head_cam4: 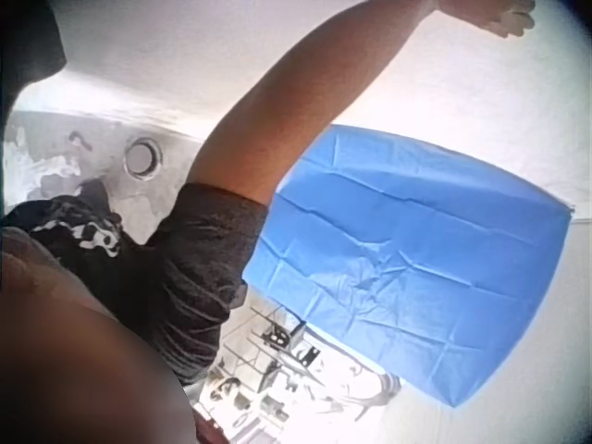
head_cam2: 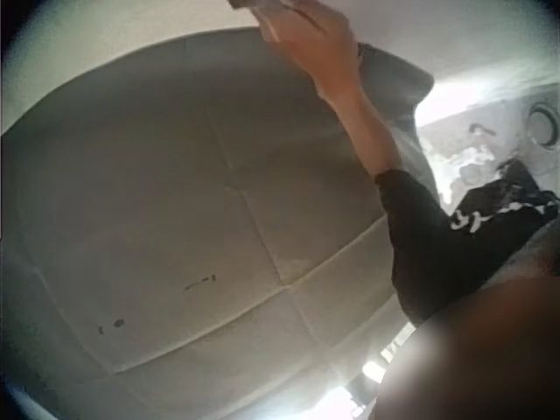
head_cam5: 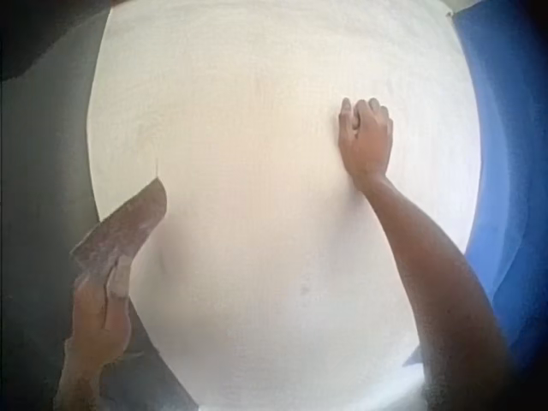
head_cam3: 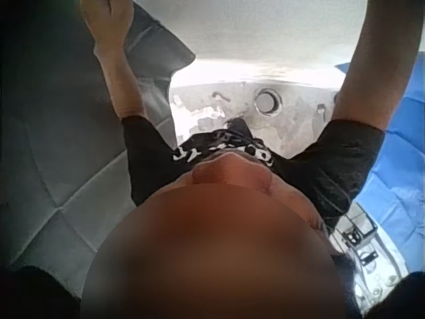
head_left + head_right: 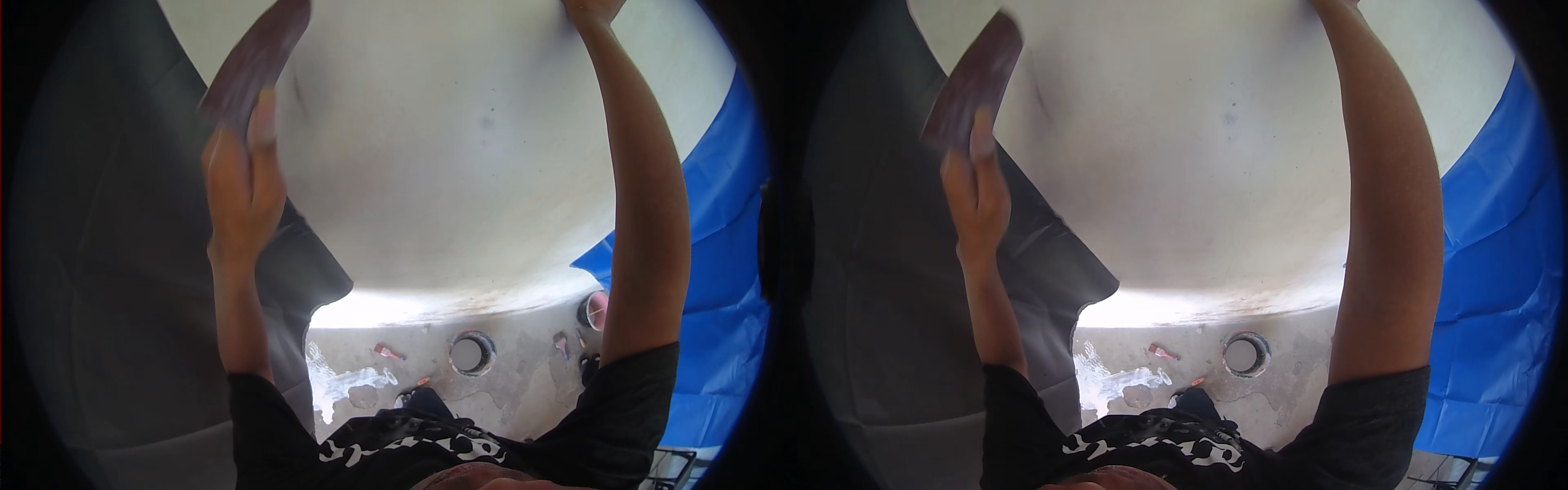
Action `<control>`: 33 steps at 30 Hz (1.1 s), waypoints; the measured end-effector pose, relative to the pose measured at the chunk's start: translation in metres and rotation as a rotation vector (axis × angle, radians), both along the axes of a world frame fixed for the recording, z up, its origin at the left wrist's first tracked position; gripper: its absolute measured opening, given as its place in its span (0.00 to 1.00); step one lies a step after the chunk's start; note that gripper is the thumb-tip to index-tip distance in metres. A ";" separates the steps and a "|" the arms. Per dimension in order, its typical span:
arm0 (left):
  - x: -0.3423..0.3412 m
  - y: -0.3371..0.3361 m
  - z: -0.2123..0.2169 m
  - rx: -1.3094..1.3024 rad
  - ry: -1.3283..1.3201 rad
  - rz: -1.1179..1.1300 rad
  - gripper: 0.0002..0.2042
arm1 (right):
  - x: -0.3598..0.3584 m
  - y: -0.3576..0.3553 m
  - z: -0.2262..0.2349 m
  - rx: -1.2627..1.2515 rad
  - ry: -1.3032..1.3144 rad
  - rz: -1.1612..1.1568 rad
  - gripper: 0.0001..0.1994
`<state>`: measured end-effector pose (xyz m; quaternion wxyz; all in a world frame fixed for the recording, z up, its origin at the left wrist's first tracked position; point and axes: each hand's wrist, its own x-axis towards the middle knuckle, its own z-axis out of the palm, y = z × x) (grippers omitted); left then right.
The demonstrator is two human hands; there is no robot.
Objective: Sanding the interior wall of a large vessel using sandpaper.
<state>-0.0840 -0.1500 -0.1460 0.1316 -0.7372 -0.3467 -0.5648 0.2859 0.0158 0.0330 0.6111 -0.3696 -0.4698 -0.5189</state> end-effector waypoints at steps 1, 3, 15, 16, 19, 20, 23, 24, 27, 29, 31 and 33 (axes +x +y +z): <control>0.004 0.011 0.011 -0.002 0.026 0.048 0.14 | -0.003 0.000 0.001 0.016 -0.005 0.025 0.18; 0.030 0.052 0.024 0.332 0.111 -0.050 0.19 | -0.005 -0.001 0.002 0.019 -0.003 0.029 0.19; 0.099 0.118 -0.072 0.133 0.322 0.250 0.40 | -0.001 -0.001 0.000 -0.022 0.061 0.100 0.22; 0.103 0.119 -0.084 0.101 0.343 0.250 0.40 | 0.004 0.001 0.002 -0.022 0.057 0.075 0.21; 0.105 0.104 -0.114 0.042 0.383 0.263 0.40 | 0.005 -0.002 0.007 0.001 0.051 0.056 0.21; 0.105 0.100 -0.130 -0.016 0.409 0.225 0.39 | 0.008 0.000 0.007 0.010 0.042 0.047 0.21; 0.104 0.073 -0.187 -0.202 0.491 0.102 0.36 | 0.002 -0.002 0.003 0.007 0.043 0.043 0.21; 0.107 0.061 -0.215 -0.290 0.466 -0.082 0.34 | 0.002 -0.004 0.004 -0.004 0.050 0.033 0.21; 0.109 0.010 -0.249 -0.419 0.553 -0.411 0.29 | 0.004 0.005 -0.001 0.012 0.054 0.057 0.20; 0.100 -0.011 -0.231 -0.438 0.476 -0.441 0.28 | -0.001 0.004 0.001 0.011 0.053 0.058 0.20; 0.080 -0.021 -0.201 -0.393 0.389 -0.422 0.26 | -0.006 0.003 0.001 0.000 0.055 0.066 0.20; 0.067 -0.022 -0.152 -0.299 0.204 -0.356 0.26 | 0.001 0.002 0.002 -0.008 0.056 0.062 0.19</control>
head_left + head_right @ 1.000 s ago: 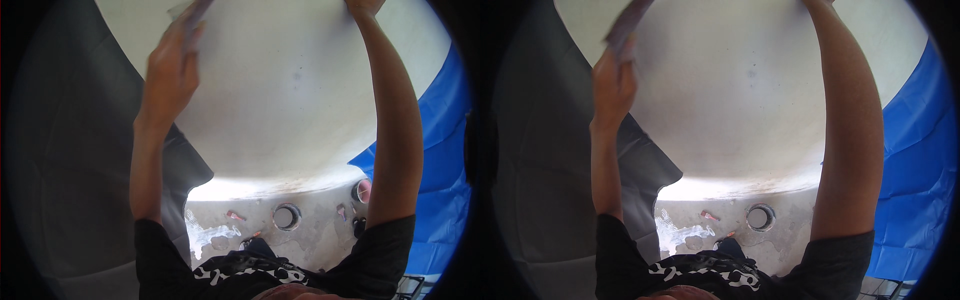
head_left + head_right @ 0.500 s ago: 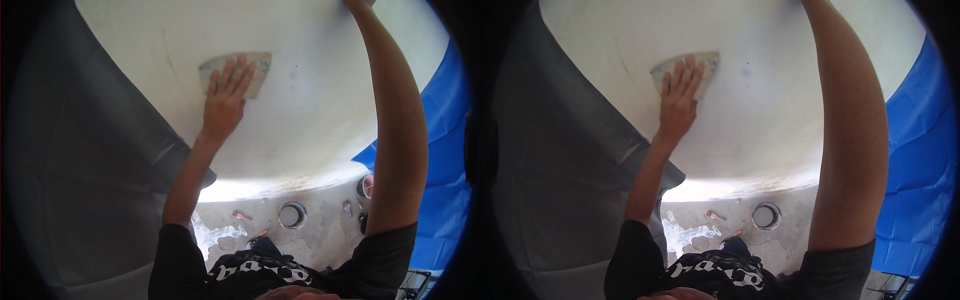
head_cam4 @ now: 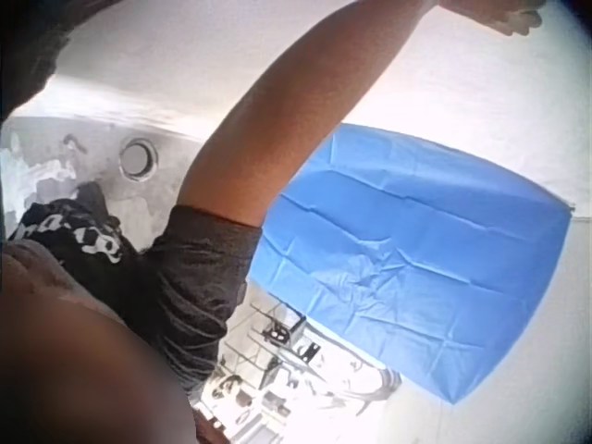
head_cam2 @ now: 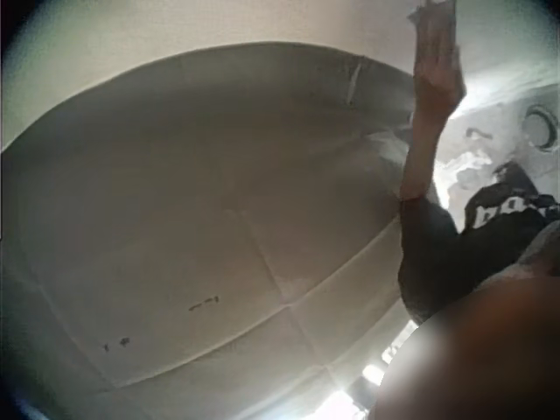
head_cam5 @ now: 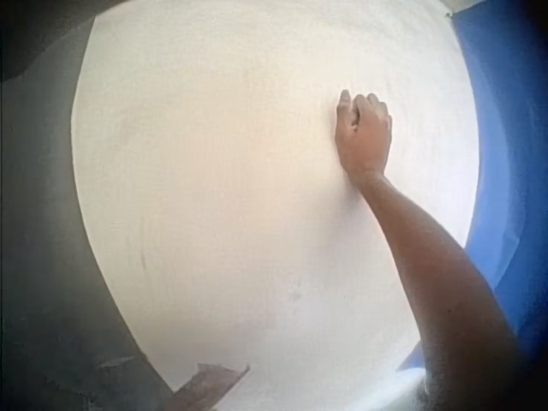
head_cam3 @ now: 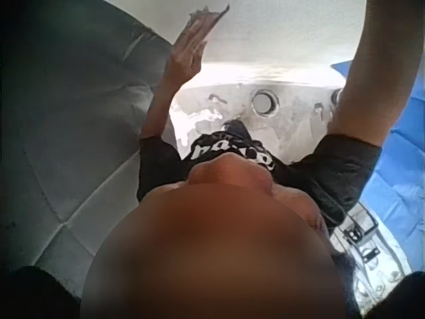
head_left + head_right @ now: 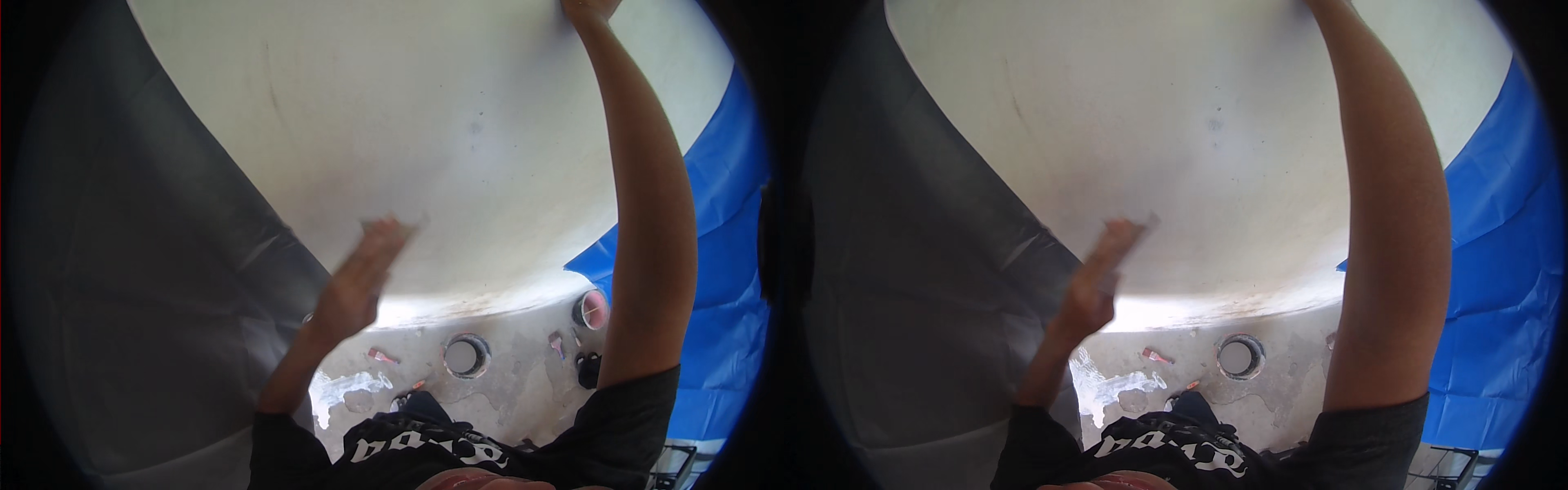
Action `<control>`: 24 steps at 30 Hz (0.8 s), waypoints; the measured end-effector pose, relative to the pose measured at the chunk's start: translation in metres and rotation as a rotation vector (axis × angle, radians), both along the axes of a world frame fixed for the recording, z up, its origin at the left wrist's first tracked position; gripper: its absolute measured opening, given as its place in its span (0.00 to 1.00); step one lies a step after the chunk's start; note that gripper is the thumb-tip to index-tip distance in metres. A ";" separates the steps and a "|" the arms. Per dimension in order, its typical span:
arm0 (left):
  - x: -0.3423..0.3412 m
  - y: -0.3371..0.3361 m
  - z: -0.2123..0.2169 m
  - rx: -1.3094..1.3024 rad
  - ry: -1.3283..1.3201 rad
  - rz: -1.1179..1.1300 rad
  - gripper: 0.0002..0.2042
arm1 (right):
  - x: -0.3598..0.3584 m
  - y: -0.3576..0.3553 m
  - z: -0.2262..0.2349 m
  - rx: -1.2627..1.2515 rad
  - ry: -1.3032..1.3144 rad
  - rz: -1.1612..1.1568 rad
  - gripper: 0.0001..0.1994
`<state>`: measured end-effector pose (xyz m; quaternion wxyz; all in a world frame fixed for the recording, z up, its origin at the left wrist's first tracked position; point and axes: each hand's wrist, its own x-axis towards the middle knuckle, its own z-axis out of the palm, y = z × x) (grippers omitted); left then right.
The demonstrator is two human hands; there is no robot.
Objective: Sanding the interior wall of a large vessel using sandpaper.
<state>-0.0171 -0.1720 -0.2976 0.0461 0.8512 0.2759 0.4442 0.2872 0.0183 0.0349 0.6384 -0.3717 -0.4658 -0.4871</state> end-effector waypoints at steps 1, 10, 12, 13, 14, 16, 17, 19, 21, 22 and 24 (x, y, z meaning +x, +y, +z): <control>-0.010 0.004 0.016 0.100 -0.082 0.052 0.27 | 0.003 -0.005 0.007 0.001 -0.008 -0.002 0.19; -0.030 0.094 0.113 0.606 -0.196 0.479 0.25 | 0.003 0.003 -0.001 0.010 -0.003 0.008 0.17; -0.025 0.108 0.112 0.600 -0.133 0.548 0.26 | 0.001 0.004 -0.004 -0.017 0.034 -0.017 0.17; -0.019 0.115 0.105 0.537 -0.106 0.569 0.27 | 0.003 0.003 -0.004 0.037 -0.012 -0.043 0.17; -0.015 0.123 0.100 0.472 -0.077 0.590 0.28 | 0.004 0.003 -0.001 0.043 -0.020 -0.048 0.17; -0.009 0.135 0.093 0.498 -0.112 0.622 0.29 | 0.003 0.004 -0.002 0.015 -0.010 0.021 0.17; -0.006 0.139 0.090 0.522 -0.136 0.659 0.29 | 0.002 0.004 -0.002 0.008 -0.014 0.016 0.17; 0.002 0.145 0.089 0.544 -0.181 0.648 0.26 | 0.002 0.003 0.001 0.026 0.002 0.014 0.17; 0.006 0.150 0.090 0.567 -0.222 0.639 0.24 | 0.003 0.000 0.003 0.010 0.005 0.009 0.17; 0.005 0.153 0.092 0.590 -0.226 0.661 0.24 | 0.003 0.001 0.003 0.005 0.013 0.010 0.17; 0.002 0.154 0.093 0.613 -0.221 0.685 0.25 | 0.006 0.005 0.002 0.012 -0.005 0.002 0.16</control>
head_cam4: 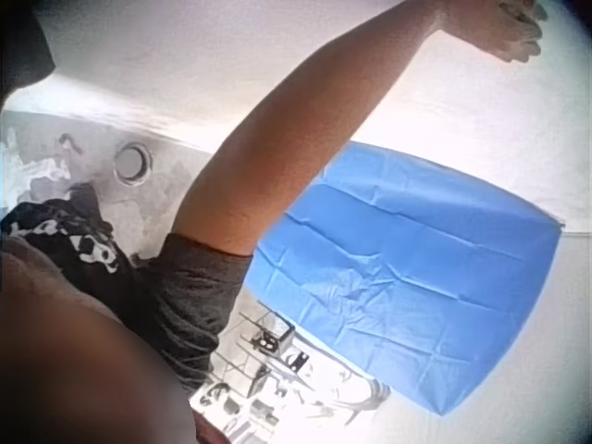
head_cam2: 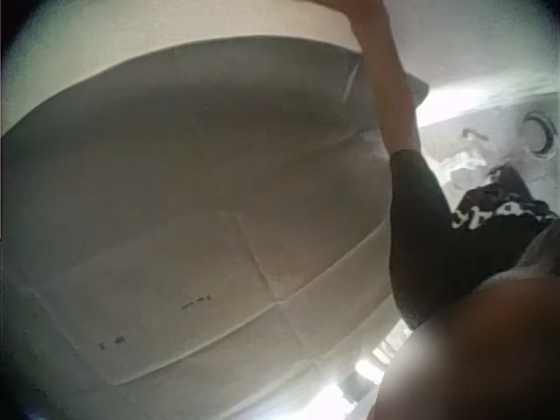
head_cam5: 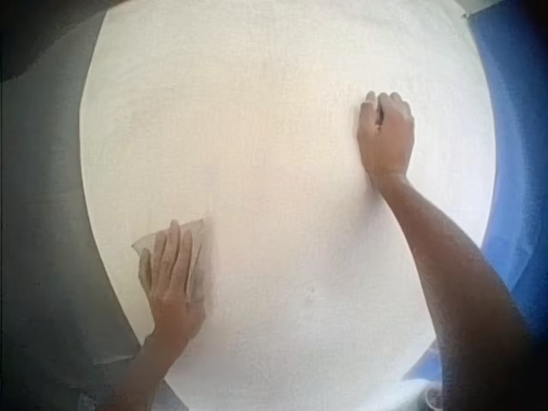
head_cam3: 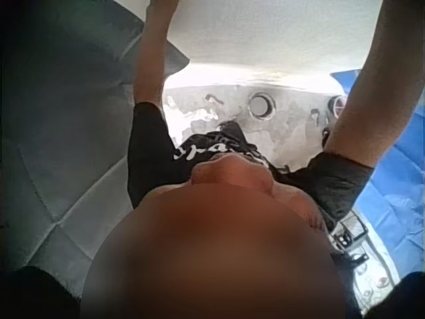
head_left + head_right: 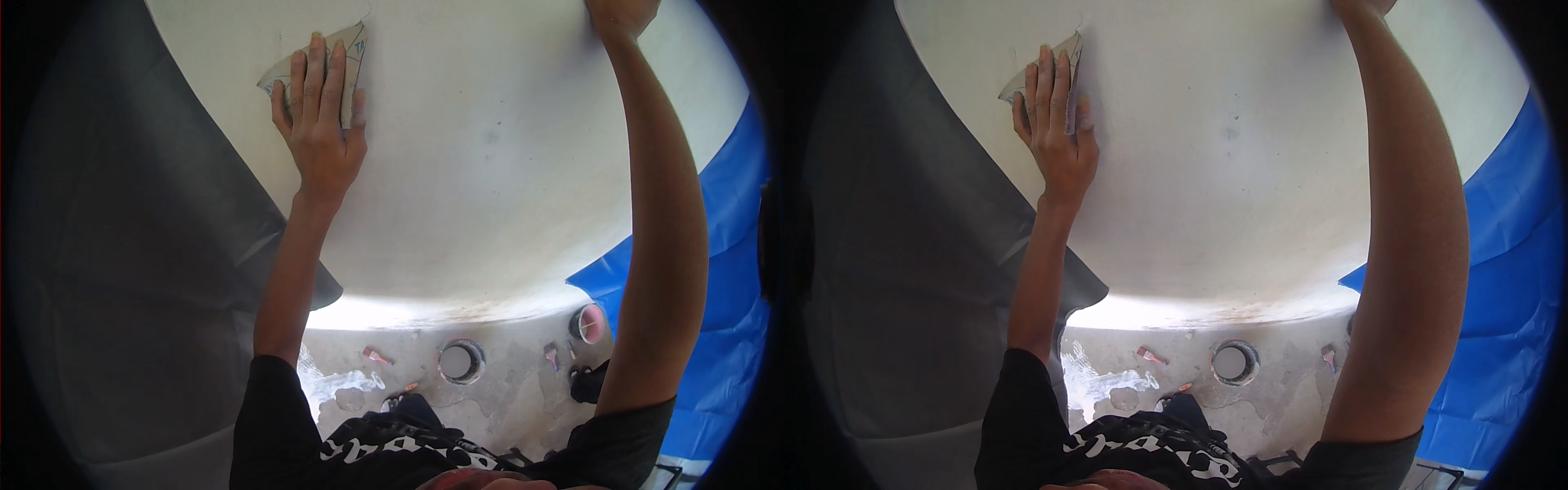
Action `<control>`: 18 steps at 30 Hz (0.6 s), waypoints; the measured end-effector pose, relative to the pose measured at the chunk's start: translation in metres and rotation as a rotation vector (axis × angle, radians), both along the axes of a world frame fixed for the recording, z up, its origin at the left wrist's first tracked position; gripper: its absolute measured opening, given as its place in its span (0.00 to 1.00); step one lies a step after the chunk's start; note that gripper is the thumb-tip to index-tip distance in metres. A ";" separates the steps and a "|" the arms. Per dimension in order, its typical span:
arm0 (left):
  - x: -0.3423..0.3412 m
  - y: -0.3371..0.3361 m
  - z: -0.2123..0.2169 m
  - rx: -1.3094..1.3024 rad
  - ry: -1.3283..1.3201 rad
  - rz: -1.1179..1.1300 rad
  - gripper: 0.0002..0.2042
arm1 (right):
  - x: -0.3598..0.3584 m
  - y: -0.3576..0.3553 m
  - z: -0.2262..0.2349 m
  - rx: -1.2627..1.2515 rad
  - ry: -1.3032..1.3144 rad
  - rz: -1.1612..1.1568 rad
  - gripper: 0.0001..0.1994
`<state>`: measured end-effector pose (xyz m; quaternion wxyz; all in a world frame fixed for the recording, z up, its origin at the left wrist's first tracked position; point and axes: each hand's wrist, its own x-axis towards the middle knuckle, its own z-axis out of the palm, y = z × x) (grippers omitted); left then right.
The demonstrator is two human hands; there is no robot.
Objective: Sanding the interior wall of a large vessel using sandpaper.
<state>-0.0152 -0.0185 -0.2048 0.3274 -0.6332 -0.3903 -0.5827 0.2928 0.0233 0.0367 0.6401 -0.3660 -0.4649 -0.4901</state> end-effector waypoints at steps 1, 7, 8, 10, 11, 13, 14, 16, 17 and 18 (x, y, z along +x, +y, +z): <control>0.001 0.002 0.000 -0.001 0.001 0.007 0.25 | 0.002 0.001 0.001 0.018 -0.028 -0.017 0.16; 0.005 0.005 -0.020 -0.059 0.087 -0.010 0.27 | 0.001 0.000 -0.001 0.008 -0.004 0.020 0.15; 0.007 0.004 -0.025 -0.083 0.094 -0.019 0.28 | -0.001 -0.001 -0.002 0.012 -0.001 0.015 0.15; 0.011 0.001 -0.041 -0.099 0.092 -0.010 0.33 | -0.005 -0.002 -0.006 0.044 -0.006 0.047 0.14; 0.015 -0.002 -0.051 -0.119 0.084 0.000 0.39 | -0.003 -0.002 -0.004 0.049 -0.007 0.045 0.14; 0.024 -0.010 -0.080 -0.215 0.134 -0.004 0.40 | -0.001 -0.001 -0.003 0.057 -0.031 0.020 0.13; 0.028 -0.015 -0.099 -0.314 0.184 -0.008 0.41 | -0.001 -0.001 -0.004 0.057 -0.034 0.025 0.13; 0.040 -0.023 -0.149 -0.399 0.320 -0.038 0.41 | 0.005 -0.001 -0.005 0.023 -0.021 -0.009 0.13; 0.049 -0.029 -0.165 -0.433 0.312 -0.181 0.39 | 0.009 0.000 -0.002 0.032 -0.034 -0.022 0.13; 0.049 -0.040 -0.177 -0.473 0.309 -0.315 0.37 | 0.008 0.001 -0.001 0.035 -0.025 -0.002 0.13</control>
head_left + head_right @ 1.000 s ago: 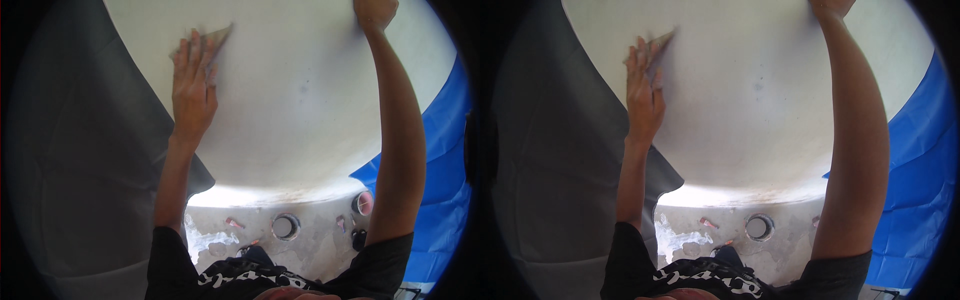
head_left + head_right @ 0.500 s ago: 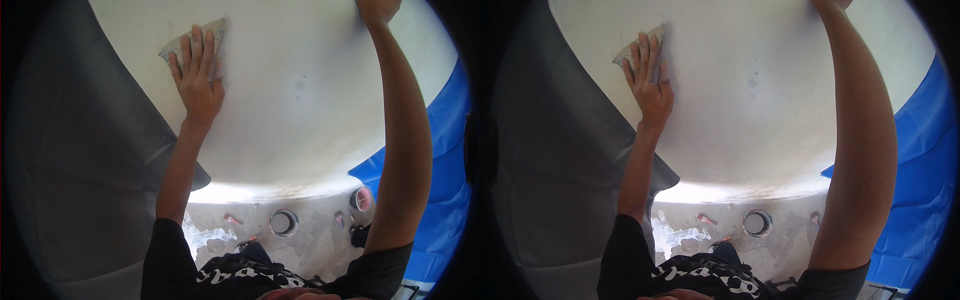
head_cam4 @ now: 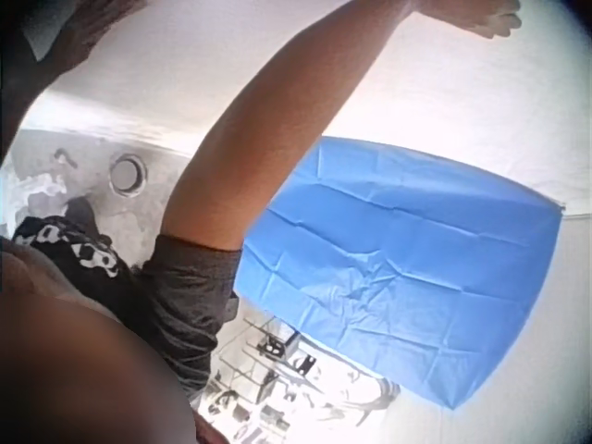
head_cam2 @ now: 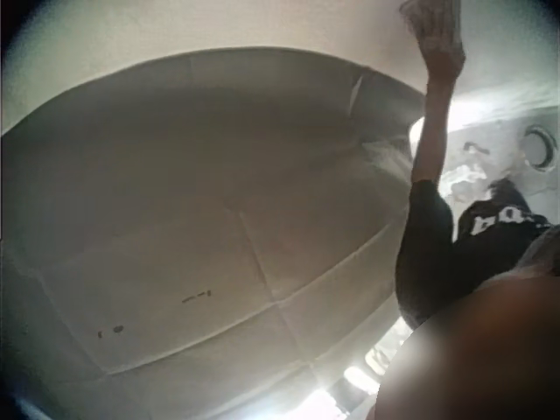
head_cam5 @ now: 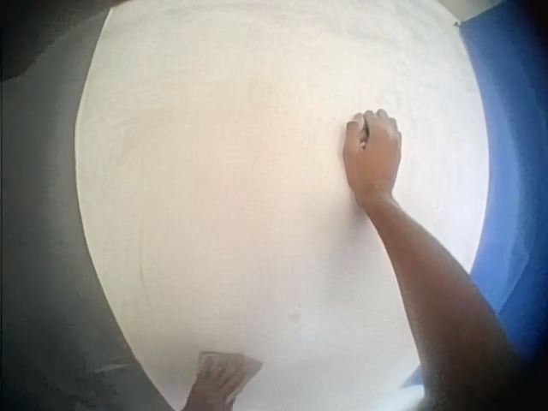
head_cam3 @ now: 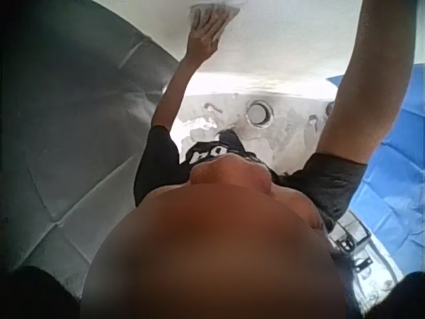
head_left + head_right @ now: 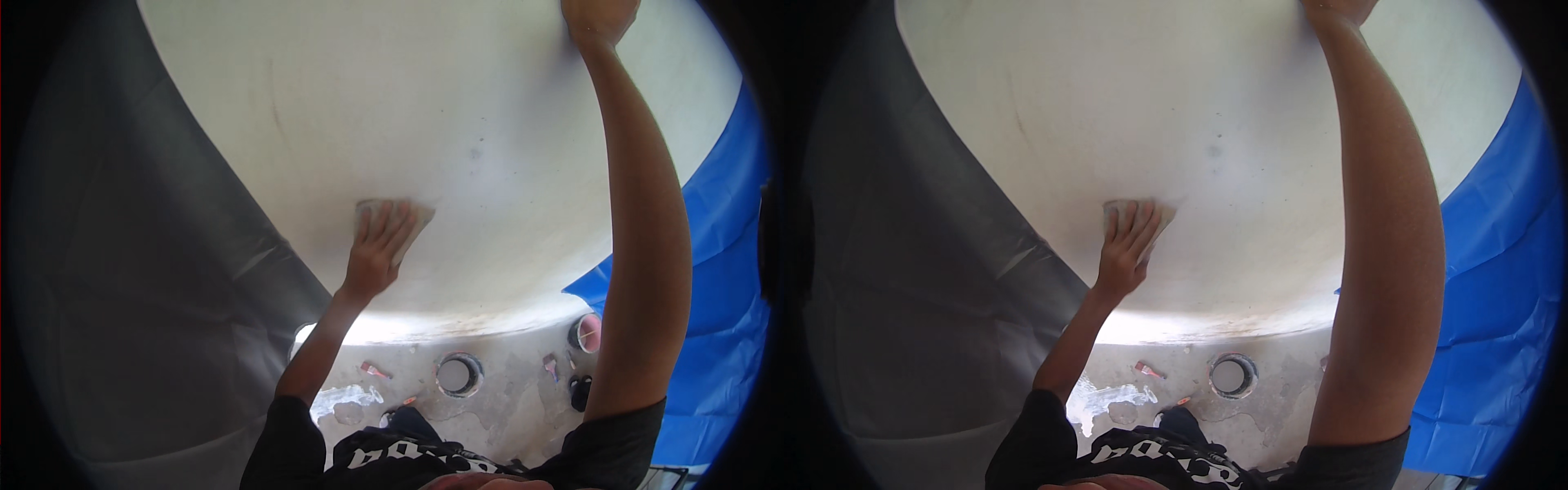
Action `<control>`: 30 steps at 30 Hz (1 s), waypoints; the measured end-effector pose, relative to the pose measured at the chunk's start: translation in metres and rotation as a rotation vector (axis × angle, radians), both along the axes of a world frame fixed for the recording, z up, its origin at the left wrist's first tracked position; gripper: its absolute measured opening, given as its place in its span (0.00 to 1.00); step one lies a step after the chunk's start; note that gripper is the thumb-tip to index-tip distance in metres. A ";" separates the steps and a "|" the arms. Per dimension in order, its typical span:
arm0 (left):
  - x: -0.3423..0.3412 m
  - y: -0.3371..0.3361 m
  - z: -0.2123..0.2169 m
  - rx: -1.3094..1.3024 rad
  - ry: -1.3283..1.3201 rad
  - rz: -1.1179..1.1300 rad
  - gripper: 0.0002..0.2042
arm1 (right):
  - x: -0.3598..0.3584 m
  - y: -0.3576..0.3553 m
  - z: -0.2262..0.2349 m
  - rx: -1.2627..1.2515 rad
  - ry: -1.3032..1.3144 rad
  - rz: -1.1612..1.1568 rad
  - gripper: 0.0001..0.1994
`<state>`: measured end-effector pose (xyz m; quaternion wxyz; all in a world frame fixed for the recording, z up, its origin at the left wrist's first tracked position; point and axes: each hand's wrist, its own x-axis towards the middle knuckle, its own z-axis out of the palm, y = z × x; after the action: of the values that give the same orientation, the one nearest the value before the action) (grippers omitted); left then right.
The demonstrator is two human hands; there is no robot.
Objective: Sanding the interior wall of a large vessel using sandpaper.
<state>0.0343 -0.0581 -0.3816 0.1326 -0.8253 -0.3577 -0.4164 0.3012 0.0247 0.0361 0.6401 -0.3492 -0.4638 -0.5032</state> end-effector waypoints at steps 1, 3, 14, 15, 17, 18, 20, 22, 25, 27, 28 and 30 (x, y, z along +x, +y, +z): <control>-0.005 -0.012 -0.004 0.032 -0.046 -0.041 0.35 | -0.001 0.000 -0.002 -0.004 0.009 0.014 0.13; -0.034 -0.043 0.010 0.145 -0.100 -0.018 0.29 | -0.021 -0.007 -0.001 -0.006 0.018 0.048 0.13; -0.032 0.002 0.239 0.579 -0.176 0.237 0.31 | -0.008 -0.003 -0.001 0.035 -0.028 0.011 0.11; -0.027 0.010 0.238 0.494 -0.158 0.246 0.35 | -0.012 -0.003 -0.001 0.051 -0.055 0.037 0.11; -0.015 0.020 0.228 0.414 -0.136 0.259 0.39 | -0.014 -0.004 0.002 0.040 -0.024 0.054 0.11; -0.006 0.025 0.218 0.424 -0.146 0.313 0.36 | -0.011 -0.005 0.003 0.023 -0.006 0.064 0.11; 0.010 0.034 0.193 0.431 -0.158 0.347 0.33 | -0.007 -0.007 0.003 0.058 -0.028 0.036 0.11; 0.017 0.026 0.154 0.337 -0.276 0.388 0.35 | -0.016 -0.006 -0.003 -0.006 -0.032 0.082 0.11; 0.012 -0.004 0.074 0.119 -0.202 0.368 0.33 | -0.031 -0.005 -0.012 0.029 -0.029 0.084 0.10; 0.023 -0.037 0.031 -0.003 -0.229 0.283 0.31 | -0.021 -0.009 -0.015 -0.006 0.003 0.074 0.09; 0.031 -0.048 0.020 -0.032 -0.326 0.212 0.30 | -0.008 -0.015 -0.010 -0.043 0.015 0.047 0.09; 0.019 -0.070 0.042 0.026 -0.465 0.170 0.27 | -0.003 -0.023 0.000 0.011 -0.022 0.028 0.10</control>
<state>0.0530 -0.1282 -0.3398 0.0919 -0.6723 -0.4414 -0.5871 0.2980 0.0013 0.0358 0.6437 -0.3336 -0.4731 -0.5006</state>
